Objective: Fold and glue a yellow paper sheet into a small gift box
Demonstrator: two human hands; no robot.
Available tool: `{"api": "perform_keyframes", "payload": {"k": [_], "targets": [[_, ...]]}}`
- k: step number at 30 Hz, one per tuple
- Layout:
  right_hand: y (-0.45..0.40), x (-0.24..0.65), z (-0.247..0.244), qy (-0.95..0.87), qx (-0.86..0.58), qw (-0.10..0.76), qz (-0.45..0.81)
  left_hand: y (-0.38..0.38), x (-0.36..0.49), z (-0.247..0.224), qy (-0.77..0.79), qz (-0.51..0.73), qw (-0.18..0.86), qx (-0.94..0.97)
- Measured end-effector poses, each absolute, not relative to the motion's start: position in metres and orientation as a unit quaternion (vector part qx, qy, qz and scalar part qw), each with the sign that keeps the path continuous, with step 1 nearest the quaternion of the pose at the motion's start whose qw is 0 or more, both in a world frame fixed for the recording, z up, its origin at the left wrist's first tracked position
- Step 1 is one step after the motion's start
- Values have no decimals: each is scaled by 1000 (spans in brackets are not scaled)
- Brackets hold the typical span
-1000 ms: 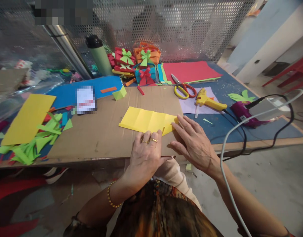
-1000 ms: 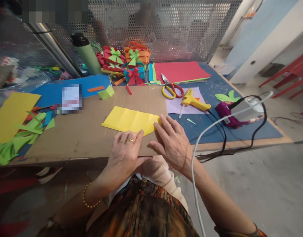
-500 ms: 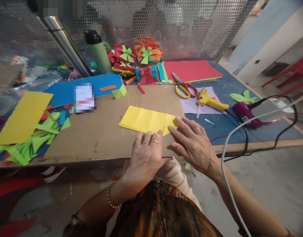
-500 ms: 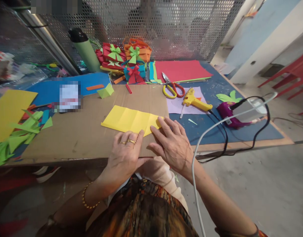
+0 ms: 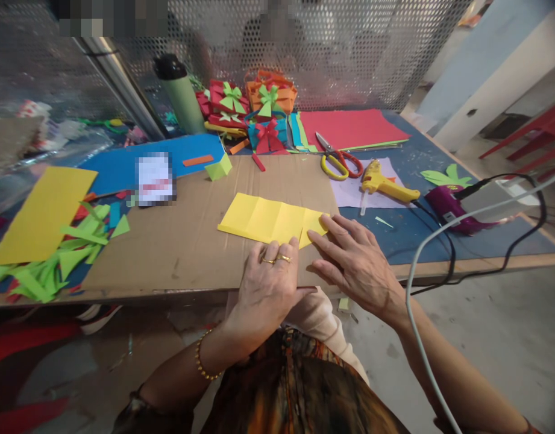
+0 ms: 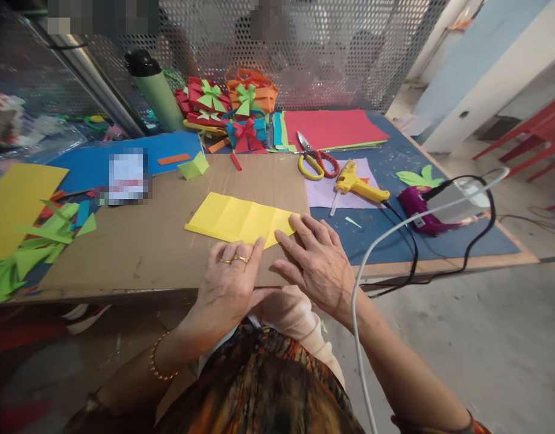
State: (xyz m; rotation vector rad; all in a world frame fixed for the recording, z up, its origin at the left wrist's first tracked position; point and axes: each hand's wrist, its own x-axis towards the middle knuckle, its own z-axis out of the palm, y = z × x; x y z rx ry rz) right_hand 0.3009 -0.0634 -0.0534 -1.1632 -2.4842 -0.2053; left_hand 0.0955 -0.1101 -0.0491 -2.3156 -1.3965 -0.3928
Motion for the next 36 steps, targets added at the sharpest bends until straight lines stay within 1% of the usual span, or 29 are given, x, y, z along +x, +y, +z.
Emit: {"api": "perform_keyframes", "payload": {"k": [4,11,17,25,32,36], "targets": [[-63,301,-54,-885,-414,195,-82,-110,95,-46,-504,-125,199,-831],[-63,301,-53,-883,-425,187,-74,-108,98,-43,-508,-137,183,-830],[-64,300,-54,-882,-433,171,-72,-108,102,-45,-505,-127,210,-827],[-72,305,-58,-876,-435,189,-91,-110,101,-43,-505,-102,202,-833],[-70,307,-57,-873,-450,179,-63,-110,101,-42,-499,-102,211,-834],[-69,309,-56,-872,-445,194,-64,-109,102,-41,-498,-109,214,-833]]}}
